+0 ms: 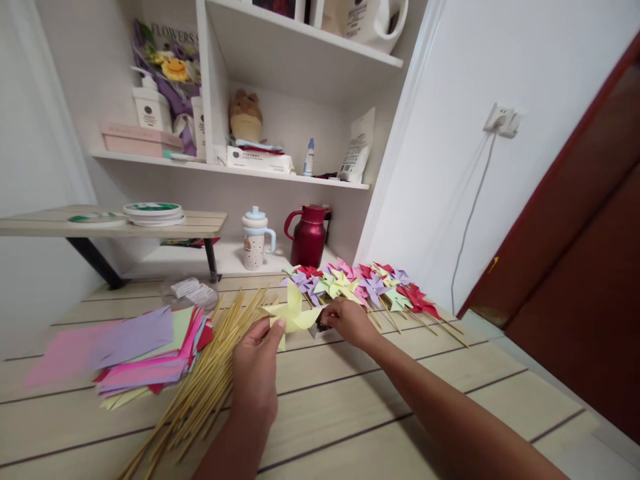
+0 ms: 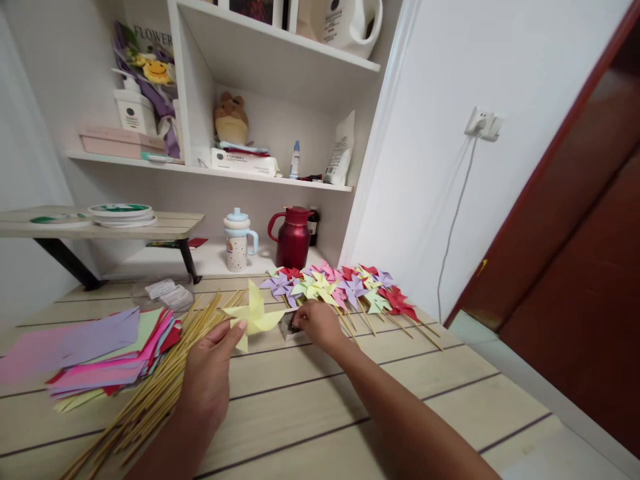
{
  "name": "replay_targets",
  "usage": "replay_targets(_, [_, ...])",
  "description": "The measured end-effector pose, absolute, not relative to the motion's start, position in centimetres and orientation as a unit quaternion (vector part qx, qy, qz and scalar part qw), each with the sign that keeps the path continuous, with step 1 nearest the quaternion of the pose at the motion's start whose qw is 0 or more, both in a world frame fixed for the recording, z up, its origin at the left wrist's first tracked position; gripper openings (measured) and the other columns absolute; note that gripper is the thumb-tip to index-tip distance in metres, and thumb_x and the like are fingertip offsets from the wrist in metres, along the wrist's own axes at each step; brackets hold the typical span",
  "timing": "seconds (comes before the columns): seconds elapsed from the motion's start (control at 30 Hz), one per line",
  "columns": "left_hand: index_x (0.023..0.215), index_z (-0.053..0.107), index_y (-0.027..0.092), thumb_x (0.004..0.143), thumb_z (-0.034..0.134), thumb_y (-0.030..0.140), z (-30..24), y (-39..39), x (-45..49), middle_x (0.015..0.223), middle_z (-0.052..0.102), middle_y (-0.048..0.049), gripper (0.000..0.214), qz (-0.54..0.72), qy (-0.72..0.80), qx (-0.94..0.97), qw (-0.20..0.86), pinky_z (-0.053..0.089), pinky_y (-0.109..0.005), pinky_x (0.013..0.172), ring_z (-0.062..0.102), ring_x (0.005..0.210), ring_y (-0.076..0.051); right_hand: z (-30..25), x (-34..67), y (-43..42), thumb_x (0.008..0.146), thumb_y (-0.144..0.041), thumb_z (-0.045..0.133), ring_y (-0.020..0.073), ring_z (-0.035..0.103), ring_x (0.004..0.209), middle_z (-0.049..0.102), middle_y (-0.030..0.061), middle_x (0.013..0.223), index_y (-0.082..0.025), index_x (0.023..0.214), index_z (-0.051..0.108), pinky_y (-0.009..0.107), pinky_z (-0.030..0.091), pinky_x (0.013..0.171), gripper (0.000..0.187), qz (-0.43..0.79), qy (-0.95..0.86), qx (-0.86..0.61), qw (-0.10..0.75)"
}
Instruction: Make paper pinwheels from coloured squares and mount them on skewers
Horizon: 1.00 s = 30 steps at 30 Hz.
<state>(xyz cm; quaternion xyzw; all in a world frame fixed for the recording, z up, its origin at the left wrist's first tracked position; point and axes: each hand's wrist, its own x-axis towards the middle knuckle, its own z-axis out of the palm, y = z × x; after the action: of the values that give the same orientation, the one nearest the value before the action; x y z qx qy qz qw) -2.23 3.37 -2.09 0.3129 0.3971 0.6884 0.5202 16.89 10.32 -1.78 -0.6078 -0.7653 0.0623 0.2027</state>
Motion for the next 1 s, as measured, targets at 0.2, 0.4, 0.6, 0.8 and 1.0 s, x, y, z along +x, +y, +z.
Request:
replay_targets(0.2, [0.09, 0.077, 0.016, 0.065, 0.081, 0.036, -2.2, 3.4, -2.2, 0.09, 0.077, -0.004, 0.032, 0.685, 0.412, 0.315, 0.512, 0.05, -0.029, 0.08, 0.066, 0.088, -0.02, -3.7, 17.3, 10.4, 0.077, -0.014, 0.057, 0.0172, 0.067, 0.074, 0.076, 0.0023, 0.079, -0.019, 0.072, 0.075, 0.023, 0.044, 0.065, 0.019, 0.16, -0.732, -0.593, 0.294])
replay_targets(0.4, [0.09, 0.077, 0.016, 0.065, 0.081, 0.034, -2.6, 3.7, -2.2, 0.088, 0.077, -0.0031, 0.031, 0.686, 0.433, 0.317, 0.491, 0.051, -0.027, 0.077, 0.067, 0.084, -0.018, -4.8, 17.8, 10.8, 0.075, -0.017, 0.054, 0.0171, 0.065, 0.07, 0.074, 0.0032, 0.075, -0.017, 0.073, 0.072, 0.024, 0.046, 0.064, 0.019, 0.226, -0.7, -0.575, 0.359])
replay_targets(0.6, [0.088, 0.077, 0.017, 0.065, 0.081, 0.034, -2.9, 3.8, -2.3, 0.087, 0.076, -0.0018, 0.029, 0.688, 0.43, 0.324, 0.486, 0.049, -0.026, 0.077, 0.066, 0.085, -0.017, -5.2, 18.0, 10.8, 0.072, -0.021, 0.054, 0.0164, 0.063, 0.067, 0.073, 0.0034, 0.073, -0.017, 0.072, 0.07, 0.024, 0.045, 0.062, 0.017, 0.255, -0.682, -0.567, 0.385])
replay_targets(0.8, [0.09, 0.077, 0.017, 0.067, 0.079, 0.034, -3.0, 4.0, -2.3, 0.093, 0.076, -0.0033, 0.029, 0.687, 0.424, 0.328, 0.491, 0.048, -0.028, 0.084, 0.065, 0.091, -0.018, -5.7, 17.8, 10.8, 0.075, -0.022, 0.053, 0.0159, 0.062, 0.065, 0.073, 0.0022, 0.072, -0.017, 0.074, 0.071, 0.023, 0.044, 0.061, 0.018, 0.237, -0.682, -0.589, 0.364])
replay_targets(1.0, [0.089, 0.077, 0.017, 0.067, 0.08, 0.033, -3.2, 4.1, -2.2, 0.09, 0.076, -0.0034, 0.028, 0.687, 0.44, 0.303, 0.493, 0.047, -0.03, 0.084, 0.065, 0.089, -0.019, -4.6, 18.0, 10.5, 0.083, -0.025, 0.057, 0.019, 0.067, 0.077, 0.075, 0.0038, 0.079, -0.019, 0.079, 0.074, 0.026, 0.044, 0.067, 0.018, 0.163, -0.685, -0.649, 0.289])
